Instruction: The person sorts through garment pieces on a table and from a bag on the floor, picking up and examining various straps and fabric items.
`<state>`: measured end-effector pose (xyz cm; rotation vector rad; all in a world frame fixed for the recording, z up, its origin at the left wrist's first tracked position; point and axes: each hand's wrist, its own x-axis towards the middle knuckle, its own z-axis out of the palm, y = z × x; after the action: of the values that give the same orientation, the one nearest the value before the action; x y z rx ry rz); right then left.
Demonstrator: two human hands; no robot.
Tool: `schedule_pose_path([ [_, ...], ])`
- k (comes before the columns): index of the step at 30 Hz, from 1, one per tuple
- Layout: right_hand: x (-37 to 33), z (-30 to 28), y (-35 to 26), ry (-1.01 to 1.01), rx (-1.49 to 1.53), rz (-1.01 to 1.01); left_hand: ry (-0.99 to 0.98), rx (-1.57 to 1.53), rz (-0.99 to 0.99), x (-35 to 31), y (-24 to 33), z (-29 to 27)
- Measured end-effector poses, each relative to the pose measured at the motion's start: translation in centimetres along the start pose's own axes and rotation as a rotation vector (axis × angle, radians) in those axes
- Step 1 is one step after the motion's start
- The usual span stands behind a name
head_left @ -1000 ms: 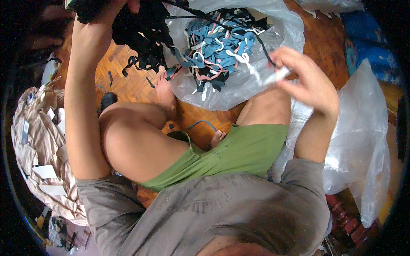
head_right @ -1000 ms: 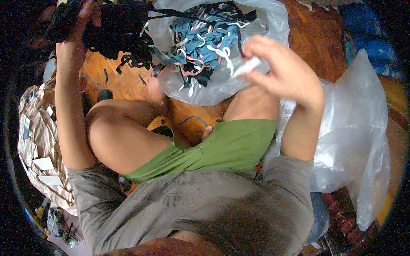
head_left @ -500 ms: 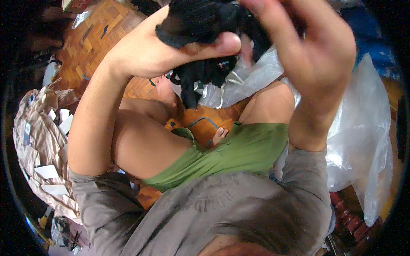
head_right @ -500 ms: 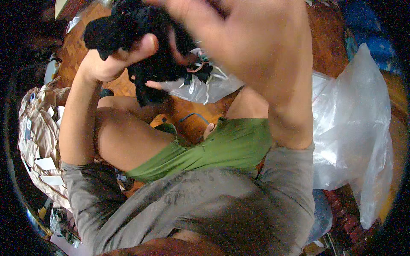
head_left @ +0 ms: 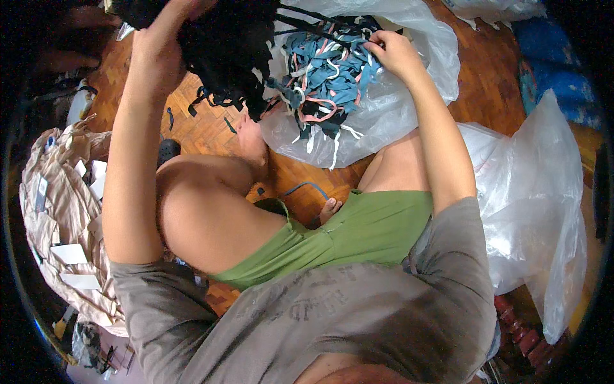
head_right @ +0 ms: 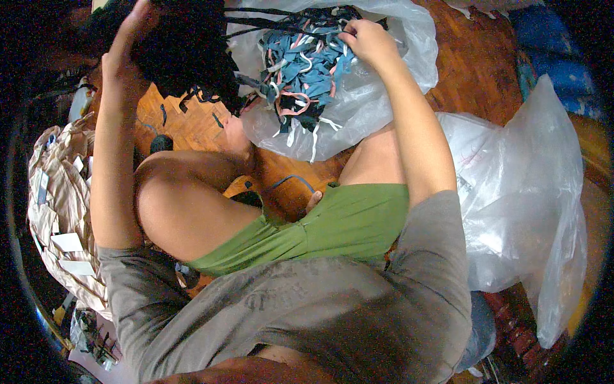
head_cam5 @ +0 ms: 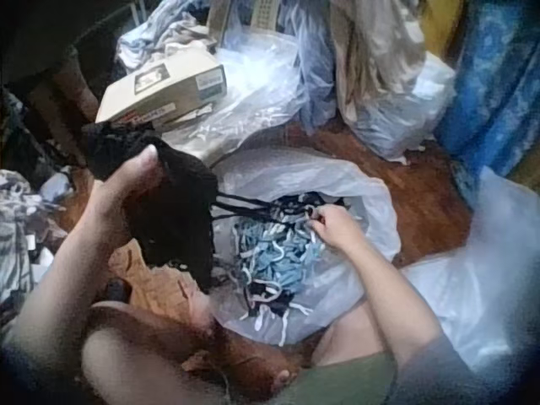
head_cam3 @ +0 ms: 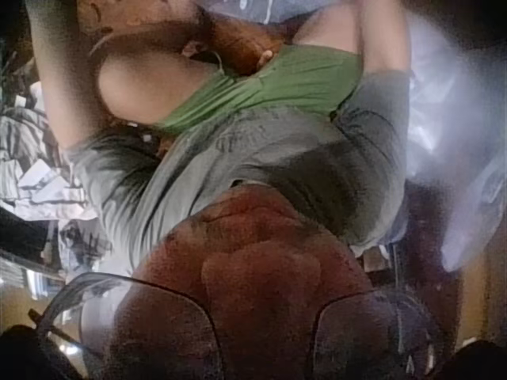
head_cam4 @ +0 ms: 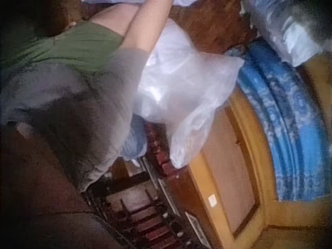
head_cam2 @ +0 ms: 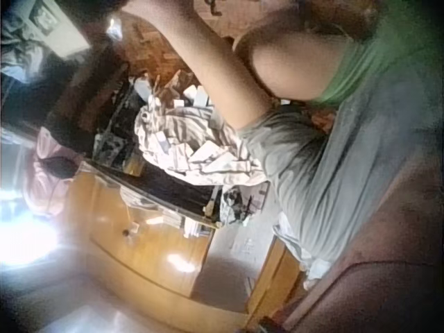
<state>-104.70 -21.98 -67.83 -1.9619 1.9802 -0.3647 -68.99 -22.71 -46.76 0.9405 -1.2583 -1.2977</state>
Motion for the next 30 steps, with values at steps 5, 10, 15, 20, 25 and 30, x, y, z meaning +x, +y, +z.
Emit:
schedule_pose_path([
  [5, -5.0, -10.1, -9.3, 0.072, -0.203, 0.035, -0.138, 0.057, 0.069, 1.2, 0.4, -2.0],
  [10, -8.3, -14.2, -17.2, 0.284, 0.322, -0.358, -0.086, 0.144, -0.102, 1.3, -0.6, 1.6],
  [15, -8.9, -10.1, -26.2, 0.796, 0.279, -0.991, -0.468, 0.711, 0.452, 1.0, -3.7, 0.6],
  [20, -8.6, -10.1, -28.2, 0.983, 0.376, -0.867, -0.704, 0.398, -0.222, -0.2, -2.1, -3.9],
  [25, -6.2, -6.8, -17.5, 0.544, 0.575, -0.461, -0.241, 0.257, -0.476, -2.4, -0.2, -5.7],
  [30, 1.3, 4.5, -2.4, 0.289, -0.025, -0.135, -0.377, 0.360, -0.535, -2.6, 0.0, -6.2],
])
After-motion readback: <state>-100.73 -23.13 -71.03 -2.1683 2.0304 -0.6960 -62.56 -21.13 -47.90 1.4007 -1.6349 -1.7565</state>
